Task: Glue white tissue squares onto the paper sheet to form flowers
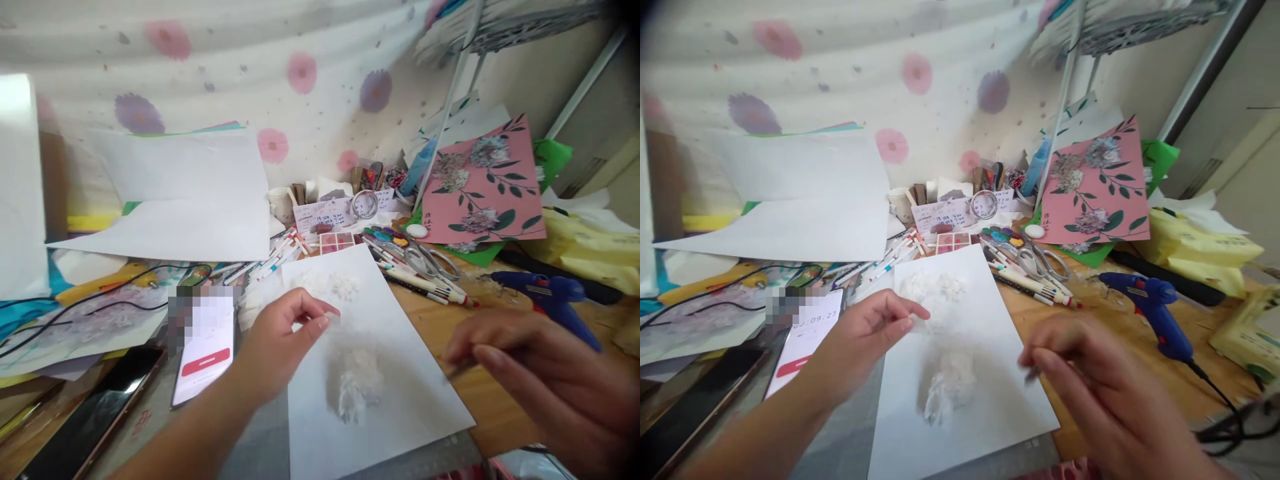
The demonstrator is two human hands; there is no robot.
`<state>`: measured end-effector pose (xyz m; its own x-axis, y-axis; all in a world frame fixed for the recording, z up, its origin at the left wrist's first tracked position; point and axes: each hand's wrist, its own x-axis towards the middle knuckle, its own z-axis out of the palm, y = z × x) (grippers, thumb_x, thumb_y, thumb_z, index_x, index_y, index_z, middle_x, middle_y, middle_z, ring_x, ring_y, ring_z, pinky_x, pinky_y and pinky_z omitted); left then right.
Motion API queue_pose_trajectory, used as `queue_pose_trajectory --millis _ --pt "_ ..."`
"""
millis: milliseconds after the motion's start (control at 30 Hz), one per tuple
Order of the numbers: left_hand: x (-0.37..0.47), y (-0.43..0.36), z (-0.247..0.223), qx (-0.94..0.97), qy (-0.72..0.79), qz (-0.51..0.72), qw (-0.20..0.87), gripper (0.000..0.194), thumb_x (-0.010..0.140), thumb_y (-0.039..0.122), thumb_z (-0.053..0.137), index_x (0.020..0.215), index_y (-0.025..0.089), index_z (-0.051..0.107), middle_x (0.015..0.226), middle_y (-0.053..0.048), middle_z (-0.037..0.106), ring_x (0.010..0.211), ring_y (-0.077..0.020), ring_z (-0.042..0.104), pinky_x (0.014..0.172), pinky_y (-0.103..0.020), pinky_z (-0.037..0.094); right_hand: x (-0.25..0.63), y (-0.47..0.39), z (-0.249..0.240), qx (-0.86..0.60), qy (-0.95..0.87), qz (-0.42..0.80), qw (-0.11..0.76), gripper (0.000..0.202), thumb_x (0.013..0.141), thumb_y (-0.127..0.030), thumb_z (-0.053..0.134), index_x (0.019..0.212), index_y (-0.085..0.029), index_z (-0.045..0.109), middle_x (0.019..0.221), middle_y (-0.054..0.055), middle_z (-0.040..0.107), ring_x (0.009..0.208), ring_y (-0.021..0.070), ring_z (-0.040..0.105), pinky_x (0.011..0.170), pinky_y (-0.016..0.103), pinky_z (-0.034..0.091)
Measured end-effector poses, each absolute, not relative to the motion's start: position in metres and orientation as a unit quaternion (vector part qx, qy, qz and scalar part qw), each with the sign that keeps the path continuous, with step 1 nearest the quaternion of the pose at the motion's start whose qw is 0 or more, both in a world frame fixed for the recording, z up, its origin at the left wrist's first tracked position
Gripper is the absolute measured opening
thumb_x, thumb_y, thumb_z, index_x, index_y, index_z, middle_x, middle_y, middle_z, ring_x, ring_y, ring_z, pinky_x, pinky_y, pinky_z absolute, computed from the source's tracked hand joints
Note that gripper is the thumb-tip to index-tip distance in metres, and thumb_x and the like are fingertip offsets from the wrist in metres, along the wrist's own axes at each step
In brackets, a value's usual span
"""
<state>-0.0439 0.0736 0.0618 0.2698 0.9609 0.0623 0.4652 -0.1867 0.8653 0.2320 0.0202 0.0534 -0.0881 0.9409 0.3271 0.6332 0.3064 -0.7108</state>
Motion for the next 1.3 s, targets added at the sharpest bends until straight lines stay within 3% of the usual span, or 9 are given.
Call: queue_pose_trajectory --millis 67,133,233,367,500,700,967,1133,1300 --pt "-0.033 0.058 0.061 0.677 0.476 0.354 0.435 0.011 0.084 0.028 0.055 0.076 0.02 0.053 0.1 -0.001 0.068 0.095 -0.0165 0.061 0.083 -0.03 0.044 0.209 0.023 0.055 -0.509 -0.696 0.299 0.409 0.026 0.091 -0.039 0.043 0.07 -0.028 0.053 0.062 0.0 0.054 0.055 0.0159 0.054 0.05 0.028 0.047" --pt "-0.024 0.048 0.058 0.673 0.458 0.357 0.458 0.01 0.083 0.026 0.057 0.075 0.02 0.054 0.101 -0.001 0.067 0.097 -0.0174 0.06 0.085 -0.031 0.043 0.189 0.027 0.054 -0.506 -0.686 0.355 0.384 0.011 0.083 -0.035 0.057 0.09 -0.027 0.06 0.059 -0.004 0.047 0.052 0.0133 0.048 0.047 0.024 0.041" --pt "-0.018 0.044 0.053 0.673 0.427 0.352 0.491 0.011 0.083 0.025 0.058 0.074 0.019 0.054 0.1 -0.002 0.066 0.097 -0.0176 0.059 0.086 -0.032 0.042 0.169 0.033 0.052 -0.498 -0.69 0.37 0.374 0.013 0.072 -0.032 0.067 0.079 -0.022 0.063 0.056 -0.006 0.042 0.052 0.0108 0.041 0.047 0.022 0.034" --pt "-0.019 0.048 0.048 0.643 0.397 0.357 0.549 0.012 0.081 0.021 0.06 0.082 0.021 0.048 0.094 0.0 0.063 0.087 -0.0142 0.056 0.079 -0.029 0.043 0.162 0.036 0.057 -0.505 -0.657 0.424 0.365 0.015 0.074 -0.029 0.061 0.063 -0.019 0.058 0.058 -0.003 0.052 0.055 0.0106 0.045 0.05 0.022 0.034" --pt "-0.021 0.049 0.05 0.642 0.38 0.337 0.575 0.037 0.074 0.017 0.068 0.1 0.026 0.043 0.087 0.004 0.06 0.079 -0.0112 0.051 0.072 -0.024 0.043 0.165 0.035 0.063 -0.526 -0.613 0.497 0.317 0.014 0.071 -0.028 0.064 0.063 -0.018 0.058 0.054 -0.005 0.047 0.051 0.0091 0.04 0.047 0.022 0.031" --pt "-0.021 0.051 0.058 0.742 0.454 0.226 0.439 0.002 0.081 0.022 0.059 0.081 0.021 0.061 0.073 0.004 0.06 0.069 -0.0107 0.053 0.063 -0.022 0.041 0.169 0.032 0.058 -0.539 -0.595 0.526 0.28 0.014 0.07 -0.028 0.066 0.065 -0.018 0.058 0.051 -0.008 0.038 0.047 0.0073 0.032 0.043 0.021 0.022" --pt "-0.013 0.039 0.063 0.798 0.443 0.067 0.402 0.01 0.081 0.023 0.055 0.075 0.02 0.062 0.063 0.006 0.059 0.057 -0.0087 0.051 0.054 -0.018 0.038 0.184 0.009 0.045 -0.521 -0.58 0.594 0.198 0.014 0.08 -0.031 0.059 0.074 -0.019 0.058 0.056 -0.006 0.047 0.048 0.008 0.039 0.043 0.02 0.029" --pt "-0.009 0.036 0.055 0.813 0.457 -0.001 0.361 0.01 0.08 0.02 0.053 0.072 0.02 0.059 0.058 0.007 0.056 0.051 -0.0074 0.047 0.049 -0.017 0.033 0.213 0.002 0.052 -0.494 -0.636 0.516 0.291 0.043 0.093 -0.049 0.036 0.076 -0.02 0.063 0.065 0.0 0.052 0.056 0.0125 0.049 0.049 0.023 0.04" --pt "-0.01 0.042 0.047 0.814 0.49 -0.01 0.311 0.012 0.079 0.02 0.052 0.069 0.02 0.058 0.057 0.007 0.057 0.051 -0.0083 0.049 0.051 -0.019 0.033 0.228 -0.011 0.05 -0.487 -0.661 0.46 0.337 0.035 0.097 -0.042 0.034 0.085 -0.022 0.059 0.058 -0.001 0.055 0.046 0.0121 0.05 0.039 0.021 0.04"
